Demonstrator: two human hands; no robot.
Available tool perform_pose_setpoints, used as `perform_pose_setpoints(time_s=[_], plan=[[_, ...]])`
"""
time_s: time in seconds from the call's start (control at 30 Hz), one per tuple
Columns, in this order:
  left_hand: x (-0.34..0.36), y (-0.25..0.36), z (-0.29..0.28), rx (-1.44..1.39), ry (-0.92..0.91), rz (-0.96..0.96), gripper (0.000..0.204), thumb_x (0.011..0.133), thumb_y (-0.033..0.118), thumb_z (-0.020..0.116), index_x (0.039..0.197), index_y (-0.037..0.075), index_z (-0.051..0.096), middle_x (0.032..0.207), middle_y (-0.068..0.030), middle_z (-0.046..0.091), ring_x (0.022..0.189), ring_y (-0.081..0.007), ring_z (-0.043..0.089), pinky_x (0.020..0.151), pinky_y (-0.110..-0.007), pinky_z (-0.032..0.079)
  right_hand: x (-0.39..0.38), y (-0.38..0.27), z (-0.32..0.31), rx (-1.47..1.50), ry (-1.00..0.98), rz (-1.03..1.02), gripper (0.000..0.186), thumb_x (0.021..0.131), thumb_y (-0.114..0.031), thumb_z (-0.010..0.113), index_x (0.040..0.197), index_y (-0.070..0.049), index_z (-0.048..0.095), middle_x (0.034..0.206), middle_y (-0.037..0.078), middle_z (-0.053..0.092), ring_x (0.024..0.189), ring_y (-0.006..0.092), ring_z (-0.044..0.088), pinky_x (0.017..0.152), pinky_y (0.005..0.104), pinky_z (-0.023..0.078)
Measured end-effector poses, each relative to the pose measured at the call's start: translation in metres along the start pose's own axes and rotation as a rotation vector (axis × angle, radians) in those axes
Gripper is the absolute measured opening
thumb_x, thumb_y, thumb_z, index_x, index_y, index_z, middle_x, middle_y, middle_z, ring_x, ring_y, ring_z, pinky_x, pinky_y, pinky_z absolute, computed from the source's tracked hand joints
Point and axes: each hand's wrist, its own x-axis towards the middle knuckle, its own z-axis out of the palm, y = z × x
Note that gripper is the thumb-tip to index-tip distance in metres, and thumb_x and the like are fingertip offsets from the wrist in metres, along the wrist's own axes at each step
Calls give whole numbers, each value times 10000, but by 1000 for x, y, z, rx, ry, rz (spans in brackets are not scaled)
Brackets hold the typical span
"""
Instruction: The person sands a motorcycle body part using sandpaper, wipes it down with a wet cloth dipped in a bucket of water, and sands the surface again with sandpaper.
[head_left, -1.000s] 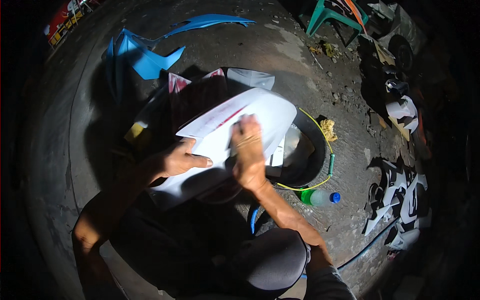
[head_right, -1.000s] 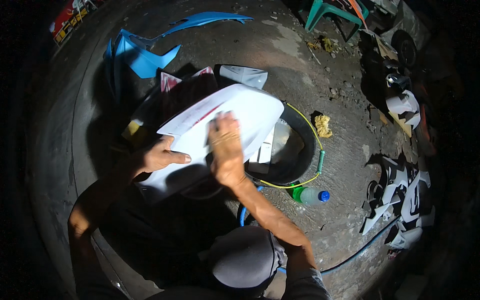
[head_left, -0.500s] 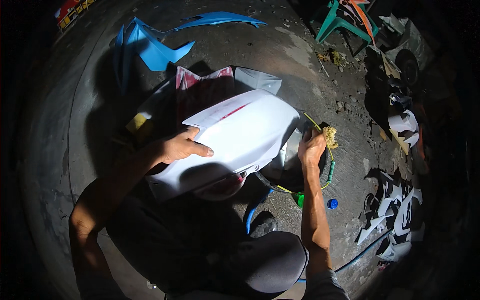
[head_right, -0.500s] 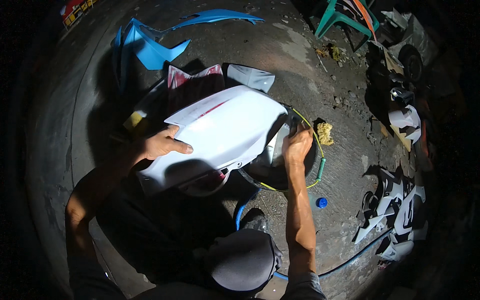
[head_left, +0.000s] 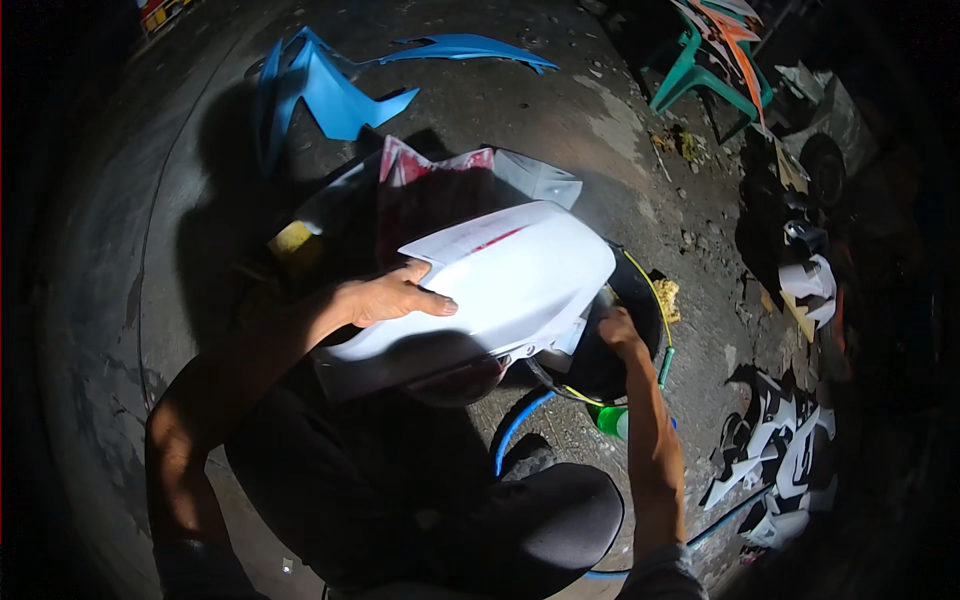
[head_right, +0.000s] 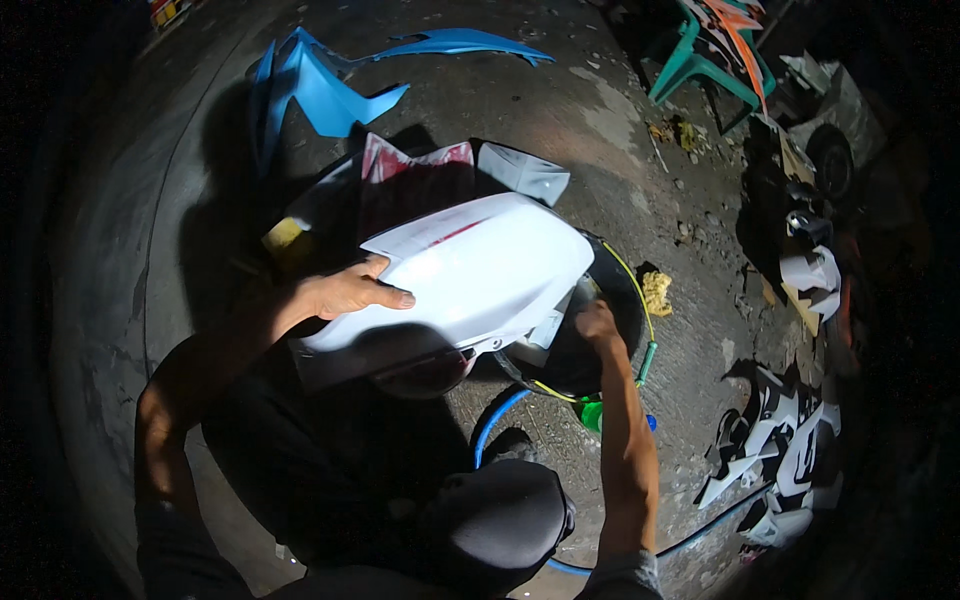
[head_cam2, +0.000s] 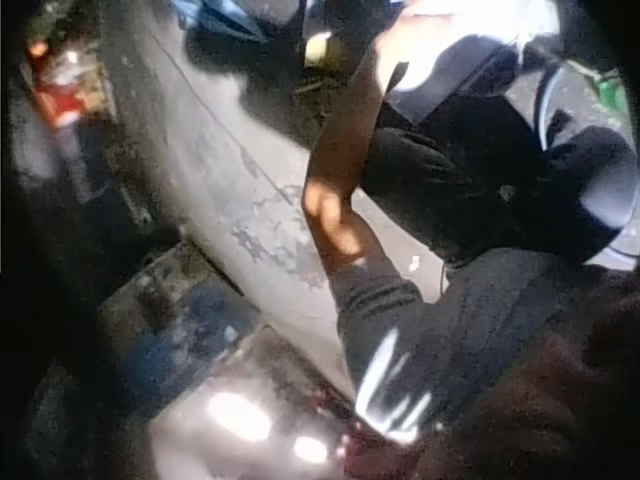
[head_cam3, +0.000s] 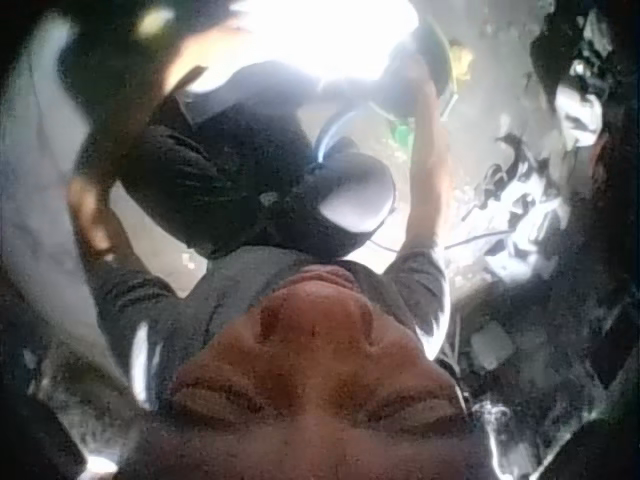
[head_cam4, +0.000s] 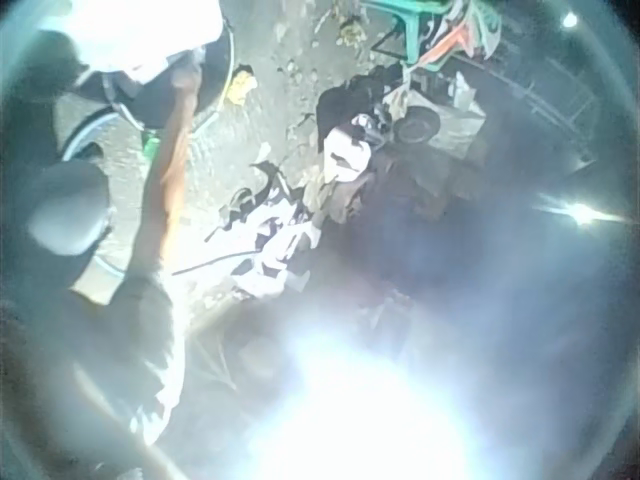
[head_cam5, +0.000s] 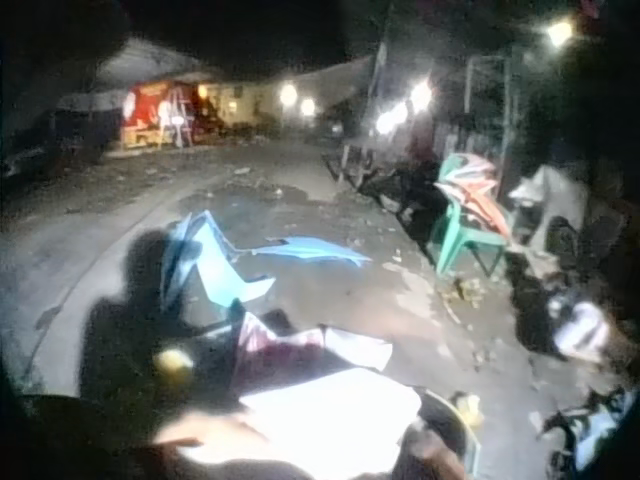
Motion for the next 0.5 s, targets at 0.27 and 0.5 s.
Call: perform_pose_setpoints(time_s=[0.27,0.5], plan=[[-59,-29,-48,-15,183,-242,834,769,251,749,1361,-74,259,1269,-155,470,1205,-208,414,1039,-315,291,143,-195,-227,802,271,952,150,812,-83,618,788,60,581,693,76,608,694,146,569,635,318,461],[-49,-41,-45,-153,93,-255,823,769,289,755,1346,-78,298,1229,-132,498,1166,-186,437,1018,-305,303,189,-221,-282,696,689,793,205,823,-61,592,1011,5,637,881,178,634,810,305,615,752,354,478]])
